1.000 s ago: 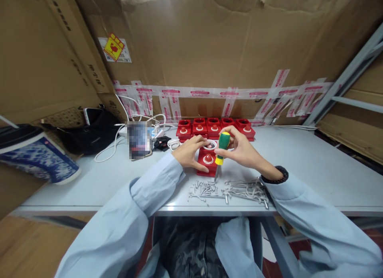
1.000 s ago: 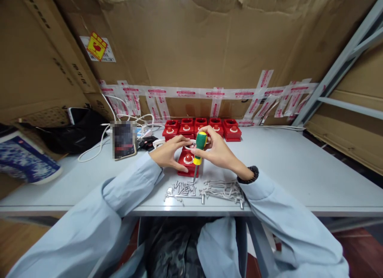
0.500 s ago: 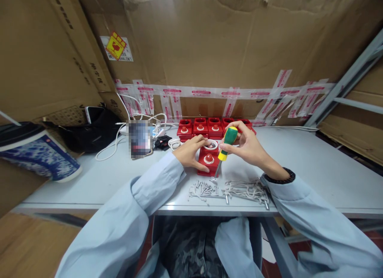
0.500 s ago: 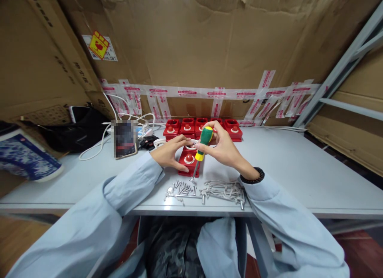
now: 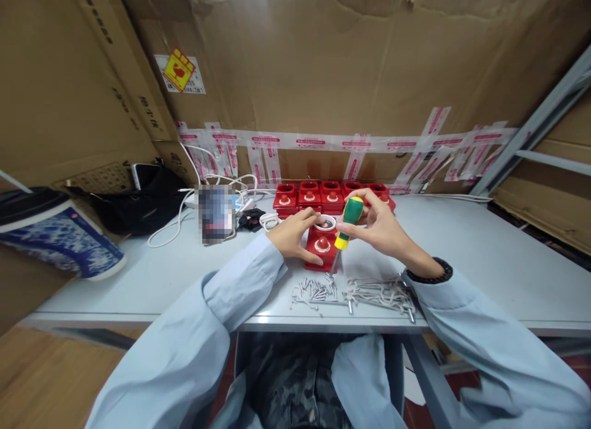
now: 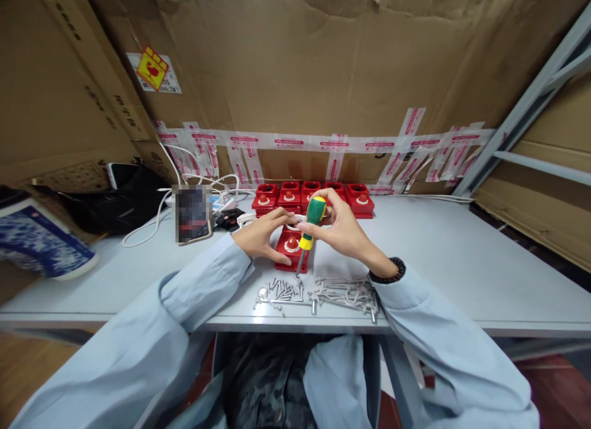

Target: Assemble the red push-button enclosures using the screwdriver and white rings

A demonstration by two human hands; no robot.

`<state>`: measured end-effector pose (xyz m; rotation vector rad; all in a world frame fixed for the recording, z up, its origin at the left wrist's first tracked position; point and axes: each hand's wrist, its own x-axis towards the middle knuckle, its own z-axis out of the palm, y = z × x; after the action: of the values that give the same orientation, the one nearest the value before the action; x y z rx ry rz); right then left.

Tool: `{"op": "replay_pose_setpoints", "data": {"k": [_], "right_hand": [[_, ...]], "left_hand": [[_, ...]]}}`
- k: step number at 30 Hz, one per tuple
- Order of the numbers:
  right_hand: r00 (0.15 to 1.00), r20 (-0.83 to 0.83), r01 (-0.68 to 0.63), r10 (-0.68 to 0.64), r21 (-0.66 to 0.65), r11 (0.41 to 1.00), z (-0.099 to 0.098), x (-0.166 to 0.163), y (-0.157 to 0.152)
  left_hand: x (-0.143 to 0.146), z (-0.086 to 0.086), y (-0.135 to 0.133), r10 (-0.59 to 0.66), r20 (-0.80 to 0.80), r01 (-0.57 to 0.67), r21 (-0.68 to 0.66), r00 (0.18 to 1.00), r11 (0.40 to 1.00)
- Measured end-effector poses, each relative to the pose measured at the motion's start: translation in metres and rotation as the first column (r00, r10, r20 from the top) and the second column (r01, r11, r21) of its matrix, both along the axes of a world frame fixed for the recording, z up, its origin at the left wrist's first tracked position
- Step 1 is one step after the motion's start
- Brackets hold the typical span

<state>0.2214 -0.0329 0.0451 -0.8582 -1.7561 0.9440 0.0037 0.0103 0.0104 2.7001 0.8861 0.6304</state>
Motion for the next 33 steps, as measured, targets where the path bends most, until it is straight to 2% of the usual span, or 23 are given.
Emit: {"op": "replay_pose_setpoints", "data": {"k": [5, 12, 19, 24, 33], "right_hand": [[0.999, -0.035, 0.007, -0.008, -0.025, 1.000, 0.007, 0.003, -0.002], [0.982, -0.130, 0.135, -0.136, -0.016, 0.991, 0.019, 0.007, -0.003], [0.990, -0.107, 0.083, -0.088, -0.049, 0.995, 0.010, 0.003, -0.001], [0.987, -0.128, 0.089, -0.097, -0.064, 0.994, 0.014, 0.004, -0.003], [0.961, -0.167, 0.224, -0.220, 0.006, 0.975, 0.025, 0.013, 0.000]], "left_hand": [[0.000, 0.001, -0.001, 0.001, -0.006, -0.001, -0.003, 1.000, 1.000], [0.001, 0.002, -0.002, 0.017, -0.023, -0.017, 0.002, 1.000, 1.000], [0.000, 0.001, -0.001, 0.002, 0.004, -0.002, -0.004, 1.000, 1.000], [0.000, 0.001, -0.001, 0.001, 0.002, -0.001, -0.006, 1.000, 1.000], [-0.001, -0.002, 0.000, 0.011, -0.002, -0.011, 0.008, 1.000, 1.000]]}}
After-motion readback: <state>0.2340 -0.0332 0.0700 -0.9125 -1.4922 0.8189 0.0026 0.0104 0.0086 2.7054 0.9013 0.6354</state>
